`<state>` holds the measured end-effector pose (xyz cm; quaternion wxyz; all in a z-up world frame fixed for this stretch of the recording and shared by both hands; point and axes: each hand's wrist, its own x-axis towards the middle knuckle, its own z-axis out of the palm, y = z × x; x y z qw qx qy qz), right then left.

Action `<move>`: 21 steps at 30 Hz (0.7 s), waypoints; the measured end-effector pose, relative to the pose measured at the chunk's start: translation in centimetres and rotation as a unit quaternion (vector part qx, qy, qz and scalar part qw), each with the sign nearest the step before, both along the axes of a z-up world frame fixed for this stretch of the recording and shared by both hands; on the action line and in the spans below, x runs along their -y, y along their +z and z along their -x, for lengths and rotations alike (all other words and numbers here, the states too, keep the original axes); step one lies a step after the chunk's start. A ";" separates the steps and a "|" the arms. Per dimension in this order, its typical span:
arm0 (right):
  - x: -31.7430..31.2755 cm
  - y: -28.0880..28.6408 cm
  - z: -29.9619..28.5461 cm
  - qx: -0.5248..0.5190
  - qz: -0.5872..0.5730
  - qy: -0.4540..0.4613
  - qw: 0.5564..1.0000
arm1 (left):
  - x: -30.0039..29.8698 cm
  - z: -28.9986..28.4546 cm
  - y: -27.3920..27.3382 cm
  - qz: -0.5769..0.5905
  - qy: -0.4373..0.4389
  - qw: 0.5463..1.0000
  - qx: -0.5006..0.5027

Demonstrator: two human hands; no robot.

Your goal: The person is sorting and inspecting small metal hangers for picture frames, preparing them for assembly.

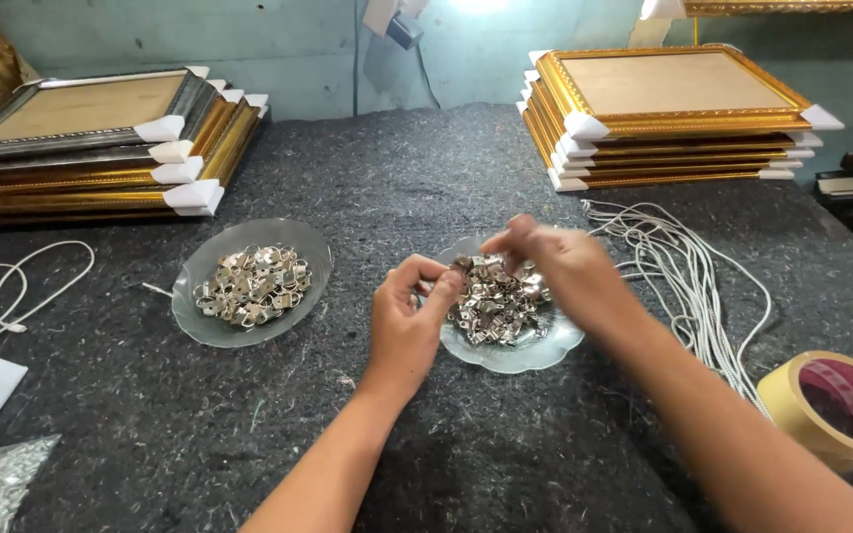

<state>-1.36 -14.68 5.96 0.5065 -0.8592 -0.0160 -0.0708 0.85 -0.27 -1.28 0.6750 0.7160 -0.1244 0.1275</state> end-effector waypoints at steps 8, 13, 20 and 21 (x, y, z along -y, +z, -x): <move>4.0 -5.1 -2.6 0.028 0.066 -0.140 0.988 | 0.1 0.3 0.6 0.030 0.061 0.997 -0.044; 4.0 -5.1 -2.8 0.020 0.060 -0.141 0.988 | 0.1 0.2 0.5 0.038 0.065 0.996 -0.051; 4.1 -4.7 -2.7 0.026 0.086 -0.140 0.986 | 0.1 0.0 0.2 0.034 0.061 0.996 -0.048; 4.2 -4.9 -2.9 0.033 0.088 -0.139 0.986 | 0.1 0.0 0.2 0.034 0.060 0.997 -0.046</move>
